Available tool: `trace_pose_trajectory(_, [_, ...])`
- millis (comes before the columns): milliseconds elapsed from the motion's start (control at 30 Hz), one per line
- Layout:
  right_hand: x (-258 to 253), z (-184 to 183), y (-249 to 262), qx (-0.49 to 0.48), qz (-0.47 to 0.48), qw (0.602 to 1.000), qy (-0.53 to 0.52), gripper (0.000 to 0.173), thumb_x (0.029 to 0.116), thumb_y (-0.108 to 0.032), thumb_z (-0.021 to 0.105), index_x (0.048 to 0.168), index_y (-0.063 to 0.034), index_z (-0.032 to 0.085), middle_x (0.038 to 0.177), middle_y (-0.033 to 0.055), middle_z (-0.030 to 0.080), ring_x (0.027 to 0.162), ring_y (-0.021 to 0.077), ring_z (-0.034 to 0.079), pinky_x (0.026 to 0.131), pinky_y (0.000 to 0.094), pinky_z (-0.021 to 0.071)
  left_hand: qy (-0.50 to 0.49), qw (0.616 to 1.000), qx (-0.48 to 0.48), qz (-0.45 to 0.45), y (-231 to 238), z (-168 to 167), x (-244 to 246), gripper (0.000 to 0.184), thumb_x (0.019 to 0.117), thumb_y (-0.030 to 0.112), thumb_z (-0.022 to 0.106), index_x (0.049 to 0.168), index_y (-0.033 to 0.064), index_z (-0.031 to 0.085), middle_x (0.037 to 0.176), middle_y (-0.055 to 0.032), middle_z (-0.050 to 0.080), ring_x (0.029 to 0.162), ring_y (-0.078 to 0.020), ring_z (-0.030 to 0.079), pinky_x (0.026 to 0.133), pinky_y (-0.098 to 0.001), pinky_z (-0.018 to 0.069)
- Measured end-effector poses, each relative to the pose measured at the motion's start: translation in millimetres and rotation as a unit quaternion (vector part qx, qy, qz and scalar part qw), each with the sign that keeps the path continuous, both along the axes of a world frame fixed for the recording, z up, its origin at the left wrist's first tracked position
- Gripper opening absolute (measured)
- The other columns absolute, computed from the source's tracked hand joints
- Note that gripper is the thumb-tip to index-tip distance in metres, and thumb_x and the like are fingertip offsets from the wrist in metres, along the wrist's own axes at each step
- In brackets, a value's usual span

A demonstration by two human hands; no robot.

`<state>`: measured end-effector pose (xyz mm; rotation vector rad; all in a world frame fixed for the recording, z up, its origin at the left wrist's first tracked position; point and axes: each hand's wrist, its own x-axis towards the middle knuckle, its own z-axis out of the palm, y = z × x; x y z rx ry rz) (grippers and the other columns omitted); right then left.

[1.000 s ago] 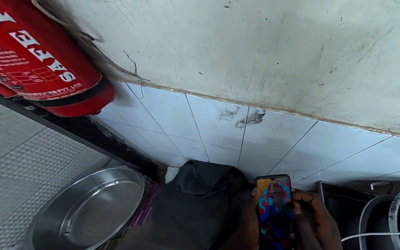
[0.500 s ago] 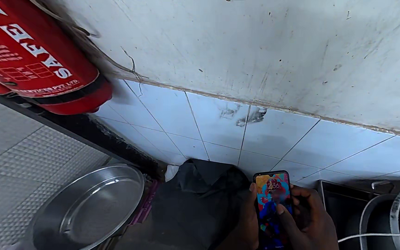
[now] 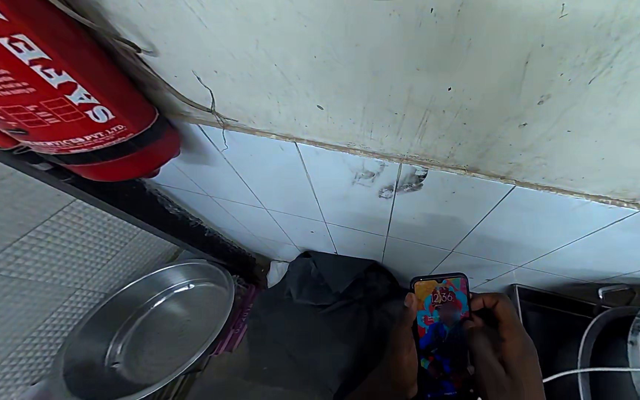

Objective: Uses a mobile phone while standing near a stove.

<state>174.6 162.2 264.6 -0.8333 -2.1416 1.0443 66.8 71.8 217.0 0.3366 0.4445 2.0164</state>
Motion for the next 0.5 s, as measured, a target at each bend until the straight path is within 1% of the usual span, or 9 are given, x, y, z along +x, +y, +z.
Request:
trace_pose_trajectory(33, [2.3,-2.1,3.2,-0.011,0.020,1.000,0.015,0.022,0.0946,-0.017,0.050,0.107,-0.0046,0.062,0.089,-0.0020,0.065,0.076,0.0043,0.062,0.063,0.0241,0.0538,0.002,1.000,-0.005,0.002,0.0,0.0,-0.7,0.054,0.0928,0.061,0.062,0.120,0.0144,0.070,0.112,-0.0056,0.075,0.106,-0.0148,0.071,0.096,-0.0369,0.0579])
trace_pose_trajectory(67, [3.7,-3.8,5.5,-0.022,0.034,0.999,0.027,0.024,0.0956,-0.014,0.046,0.108,-0.0043,0.063,0.091,-0.0013,0.066,0.078,0.0050,0.064,0.065,0.0245,0.0553,0.002,1.000,-0.010,0.004,0.2,0.3,-1.5,0.054,0.0926,0.061,0.062,0.119,0.0147,0.071,0.110,-0.0055,0.075,0.105,-0.0148,0.072,0.095,-0.0367,0.0582])
trace_pose_trajectory(133, [4.6,-4.7,5.6,-0.035,0.046,0.998,0.034,0.026,0.0962,-0.013,0.043,0.111,-0.0035,0.063,0.094,-0.0009,0.067,0.081,0.0051,0.064,0.067,0.0242,0.0555,-0.002,1.000,-0.006,0.003,-0.1,0.4,-2.5,0.053,0.0931,0.060,0.062,0.119,0.0146,0.072,0.111,-0.0060,0.075,0.105,-0.0154,0.072,0.096,-0.0373,0.0582])
trace_pose_trajectory(233, [3.7,-3.0,0.9,-0.034,0.039,0.998,0.021,0.029,0.0941,-0.016,0.046,0.114,-0.0021,0.062,0.096,-0.0009,0.065,0.083,0.0049,0.063,0.069,0.0237,0.0546,-0.025,0.999,-0.022,0.010,0.2,-0.3,-2.4,0.054,0.0916,0.060,0.064,0.116,0.0128,0.072,0.108,-0.0078,0.075,0.103,-0.0167,0.073,0.093,-0.0379,0.0592])
trace_pose_trajectory(367, [2.6,-1.2,-3.9,-0.043,0.040,0.998,0.020,0.031,0.0936,-0.019,0.054,0.117,0.0000,0.062,0.099,0.0009,0.065,0.085,0.0059,0.064,0.070,0.0245,0.0568,-0.053,0.998,-0.040,0.011,-0.9,-0.9,-3.1,0.058,0.0880,0.062,0.068,0.115,0.0110,0.071,0.107,-0.0102,0.075,0.101,-0.0193,0.073,0.092,-0.0403,0.0600])
trace_pose_trajectory(433, [2.7,-0.9,-6.3,-0.052,0.043,0.998,0.019,0.035,0.0942,-0.023,0.059,0.120,0.0006,0.061,0.102,0.0018,0.066,0.086,0.0057,0.064,0.070,0.0235,0.0580,-0.055,0.997,-0.042,0.020,-1.6,-0.6,-3.1,0.059,0.0886,0.062,0.067,0.116,0.0098,0.070,0.107,-0.0110,0.074,0.101,-0.0198,0.073,0.092,-0.0404,0.0598])
trace_pose_trajectory(500, [2.5,-2.1,-8.3,-0.064,0.046,0.997,0.022,0.040,0.0927,-0.025,0.062,0.123,0.0011,0.060,0.104,0.0028,0.066,0.088,0.0068,0.066,0.072,0.0239,0.0596,-0.054,0.998,-0.024,0.023,-1.7,-2.0,-4.1,0.057,0.0905,0.060,0.066,0.118,0.0100,0.070,0.108,-0.0110,0.074,0.103,-0.0199,0.072,0.093,-0.0404,0.0594])
